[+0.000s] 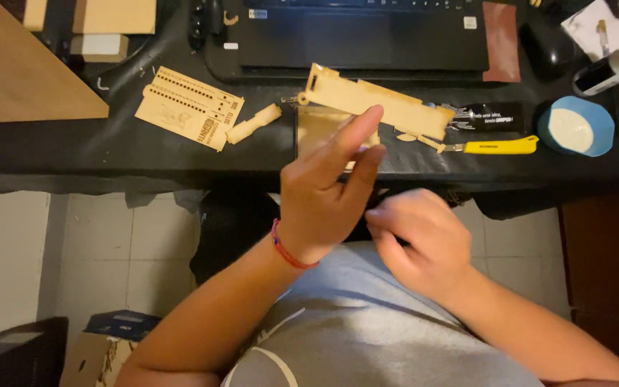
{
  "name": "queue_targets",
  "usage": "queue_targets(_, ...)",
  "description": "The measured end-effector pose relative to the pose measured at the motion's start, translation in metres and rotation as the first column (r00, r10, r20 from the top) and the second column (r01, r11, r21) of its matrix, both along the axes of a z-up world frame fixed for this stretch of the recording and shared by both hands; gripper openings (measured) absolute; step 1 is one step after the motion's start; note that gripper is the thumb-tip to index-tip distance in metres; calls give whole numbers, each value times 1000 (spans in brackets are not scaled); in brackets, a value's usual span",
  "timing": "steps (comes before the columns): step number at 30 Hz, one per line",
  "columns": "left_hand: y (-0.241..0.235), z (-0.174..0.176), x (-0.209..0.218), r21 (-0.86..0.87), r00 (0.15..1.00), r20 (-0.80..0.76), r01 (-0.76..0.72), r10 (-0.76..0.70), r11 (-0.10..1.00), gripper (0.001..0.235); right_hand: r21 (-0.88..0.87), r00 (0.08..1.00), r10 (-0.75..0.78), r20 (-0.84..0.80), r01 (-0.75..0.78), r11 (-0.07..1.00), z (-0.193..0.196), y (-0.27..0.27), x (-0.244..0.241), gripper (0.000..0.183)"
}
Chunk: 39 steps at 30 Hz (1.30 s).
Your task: The person assembles a wooden model by fitting pre-cut pieces together. They use a small stick to apply glue to the joints of the wooden parts and press them together to form a box-like structure.
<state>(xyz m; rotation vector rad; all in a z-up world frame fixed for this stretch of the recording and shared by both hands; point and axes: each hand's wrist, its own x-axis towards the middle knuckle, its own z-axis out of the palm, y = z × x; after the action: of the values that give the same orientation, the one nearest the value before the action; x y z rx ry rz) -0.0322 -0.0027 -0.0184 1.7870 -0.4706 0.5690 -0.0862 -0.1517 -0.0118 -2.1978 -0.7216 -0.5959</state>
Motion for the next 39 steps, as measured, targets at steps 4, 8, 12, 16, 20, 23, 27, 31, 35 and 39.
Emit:
queue_targets(4,4,14,-15,94,995,-62,80,-75,992,42,-183,975,48,218,-7,983,45,-14,13,8)
queue_targets(8,-2,27,-27,168,974,-200,141,-106,976,60,-321,835,-110,539,325,890,35,-31,38,13)
queue_targets(12,-9,29,-36,159,985,-151,104,-80,982,63,-313,703,-68,708,399,862,31,-30,60,15)
queue_targets(16,-6,26,-44,137,977,-202,98,-69,986,66,-306,649,-33,760,402,863,33,-24,66,19)
queue_targets(20,-1,24,-49,137,972,-220,114,-82,984,68,-294,641,-19,767,378,878,30,-19,67,24)
queue_targets(23,4,18,-54,140,962,-248,152,-114,978,69,-315,667,7,745,343,885,25,-20,65,22)
queue_targets(27,21,-11,-69,171,907,-277,370,-316,913,64,-334,756,26,654,258,907,9,-16,44,27)
queue_targets(31,60,-69,-67,195,907,48,403,-419,894,36,-453,886,-5,464,242,858,-33,-15,18,14)
queue_targets(35,89,-78,-39,249,981,133,103,-140,963,27,-399,890,-15,456,220,890,-70,-7,20,27)
queue_targets(39,109,-74,10,382,970,229,-18,-77,924,39,-399,887,-19,462,227,888,-82,-6,35,27)
